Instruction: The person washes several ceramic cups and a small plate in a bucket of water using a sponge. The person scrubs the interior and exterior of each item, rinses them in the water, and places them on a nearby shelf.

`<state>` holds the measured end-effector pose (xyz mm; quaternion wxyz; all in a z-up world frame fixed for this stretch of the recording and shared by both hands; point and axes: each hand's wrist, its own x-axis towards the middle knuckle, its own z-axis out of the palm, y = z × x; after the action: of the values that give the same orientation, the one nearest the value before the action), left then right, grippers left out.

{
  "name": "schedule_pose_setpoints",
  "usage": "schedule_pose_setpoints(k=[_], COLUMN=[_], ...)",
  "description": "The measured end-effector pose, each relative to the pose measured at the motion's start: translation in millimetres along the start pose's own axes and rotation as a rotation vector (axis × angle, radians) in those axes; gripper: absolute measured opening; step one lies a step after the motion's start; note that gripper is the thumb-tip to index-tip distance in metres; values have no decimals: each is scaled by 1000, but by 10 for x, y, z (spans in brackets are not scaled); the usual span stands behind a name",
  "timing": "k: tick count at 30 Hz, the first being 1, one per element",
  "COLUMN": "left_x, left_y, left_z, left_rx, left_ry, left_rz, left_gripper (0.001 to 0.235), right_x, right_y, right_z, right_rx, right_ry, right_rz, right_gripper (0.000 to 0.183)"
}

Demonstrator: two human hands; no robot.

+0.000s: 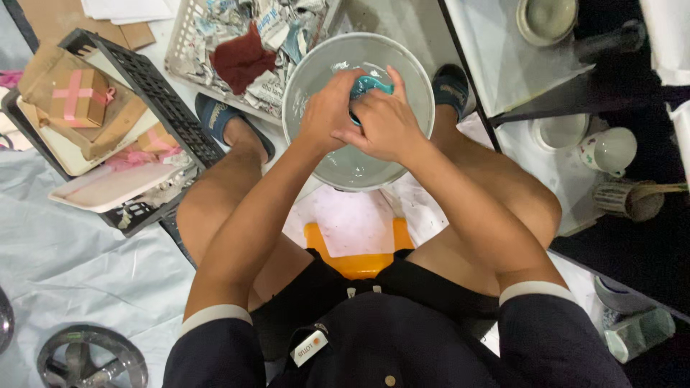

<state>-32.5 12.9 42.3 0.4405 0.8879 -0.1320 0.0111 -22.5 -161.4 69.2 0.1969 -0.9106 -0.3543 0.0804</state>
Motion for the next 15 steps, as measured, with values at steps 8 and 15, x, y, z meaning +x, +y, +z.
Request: schedule_pose_setpoints(k=[8,15], left_x=[-15,-4], left_y=[-97,-153], left_z=[49,52], left_rx=[147,163], left_ry=[-115,-102], left_rz=[-26,-16], left_gripper=[79,82], right_x=[-72,-46], right_y=[158,141], right_z=[174,256], right_rx=[114,-36], right_ry=[-293,-7], right_rz=[4,-120], right_gripper=[67,89])
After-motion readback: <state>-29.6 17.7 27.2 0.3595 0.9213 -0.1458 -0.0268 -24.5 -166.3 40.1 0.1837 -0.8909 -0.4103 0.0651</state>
